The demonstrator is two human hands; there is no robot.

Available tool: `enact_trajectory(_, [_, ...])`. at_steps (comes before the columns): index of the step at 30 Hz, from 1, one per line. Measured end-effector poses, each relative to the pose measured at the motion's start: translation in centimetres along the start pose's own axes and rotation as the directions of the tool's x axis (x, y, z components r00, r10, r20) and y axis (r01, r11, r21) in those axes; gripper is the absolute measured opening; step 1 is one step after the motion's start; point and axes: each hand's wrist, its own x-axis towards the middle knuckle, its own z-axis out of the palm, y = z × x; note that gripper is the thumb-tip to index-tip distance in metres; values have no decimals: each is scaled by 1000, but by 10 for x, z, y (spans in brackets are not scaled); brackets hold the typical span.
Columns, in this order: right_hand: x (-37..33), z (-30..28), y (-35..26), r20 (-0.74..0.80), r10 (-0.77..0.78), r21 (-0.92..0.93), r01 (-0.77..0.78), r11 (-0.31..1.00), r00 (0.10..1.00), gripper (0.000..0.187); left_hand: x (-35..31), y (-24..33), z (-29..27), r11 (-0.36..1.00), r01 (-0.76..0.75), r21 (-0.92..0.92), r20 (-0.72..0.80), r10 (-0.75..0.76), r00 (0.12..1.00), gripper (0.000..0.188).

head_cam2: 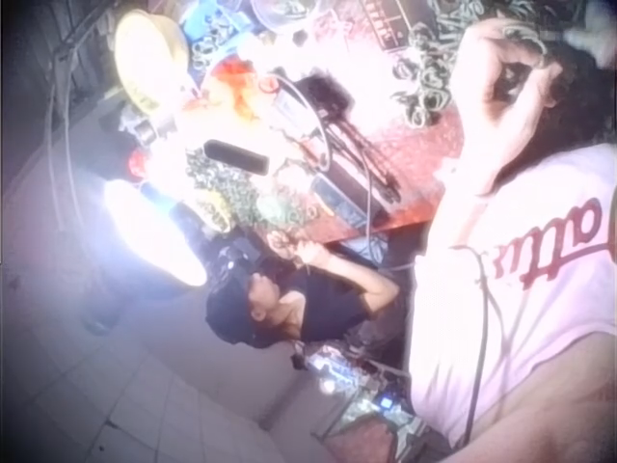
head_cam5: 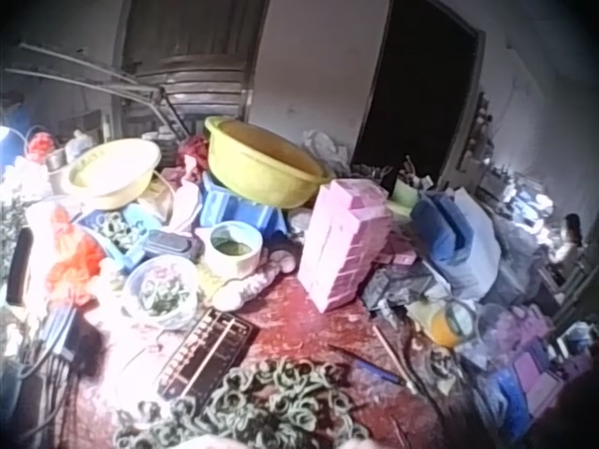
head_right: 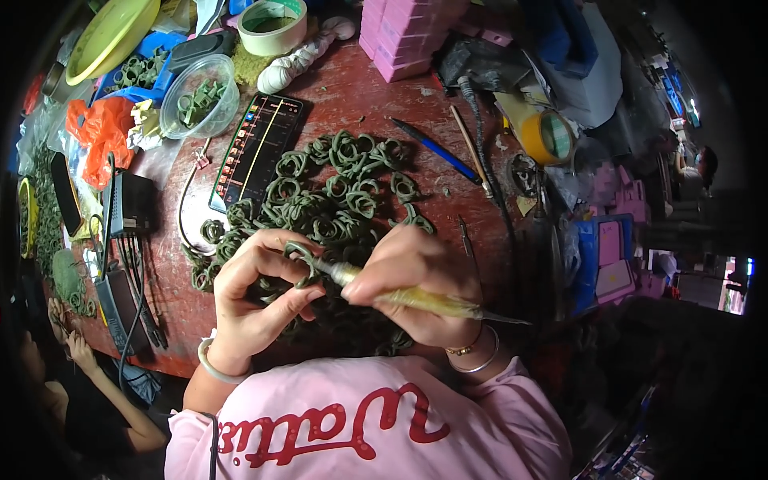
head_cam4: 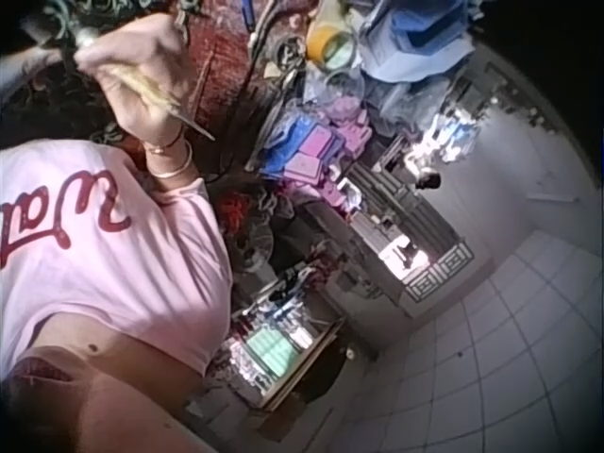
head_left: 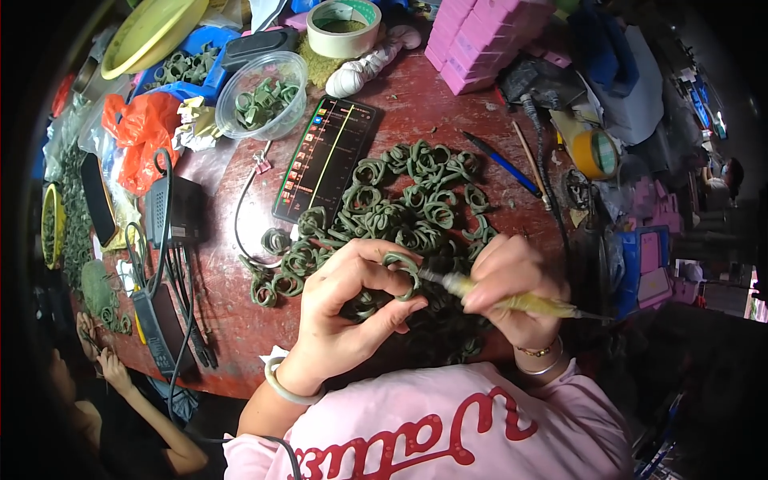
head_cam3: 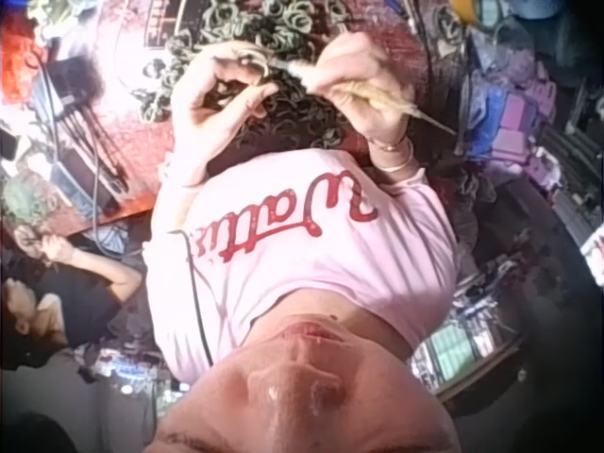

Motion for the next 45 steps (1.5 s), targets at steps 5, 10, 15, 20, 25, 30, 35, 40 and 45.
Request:
enact_trajectory(5, [0, -1, 0, -134, -9, -347, -39, 937, 991, 12, 0, 4, 0, 995, 59, -81, 15, -58, 998, 18])
enact_trajectory(10, [-2, 5, 0, 22, 16, 30, -16, 999, 1000, 9, 1, -1, -1, 999, -27, -25, 19, 28, 999, 17])
enact_trajectory(15, [-3, 4, -2, -15, 28, -100, -29, 995, 999, 14, 0, -2, 0, 1000, 22, -23, 10, -22, 1000, 17])
enact_trajectory(20, [-4, 1, -1, -261, -64, -403, -48, 914, 963, 18, -2, 4, 1, 869, 238, -435, 59, -236, 970, 22])
enact_trajectory(25, [-10, 3, -5, -187, 161, -30, -170, 985, 969, 17, -1, -1, 1, 712, 381, -590, 165, -356, 920, 17])
enact_trajectory(30, [-11, 3, -10, -188, 160, 56, -152, 987, 969, 20, 1, 0, 2, 735, 353, -580, 129, -344, 930, 13])
enact_trajectory(35, [-10, 3, -6, -98, 70, 28, -67, 997, 993, 18, 1, -2, 0, 731, 364, -577, 167, -331, 929, 14])
enact_trajectory(40, [-7, 8, -6, -63, 31, -6, -32, 999, 998, 25, -1, -5, -3, 677, 383, -629, 221, -317, 922, 10])
enact_trajectory(45, [-7, 8, -12, -15, -24, -113, 22, 993, 1000, 21, -1, -5, -3, 713, 389, -583, 218, -324, 921, 8])
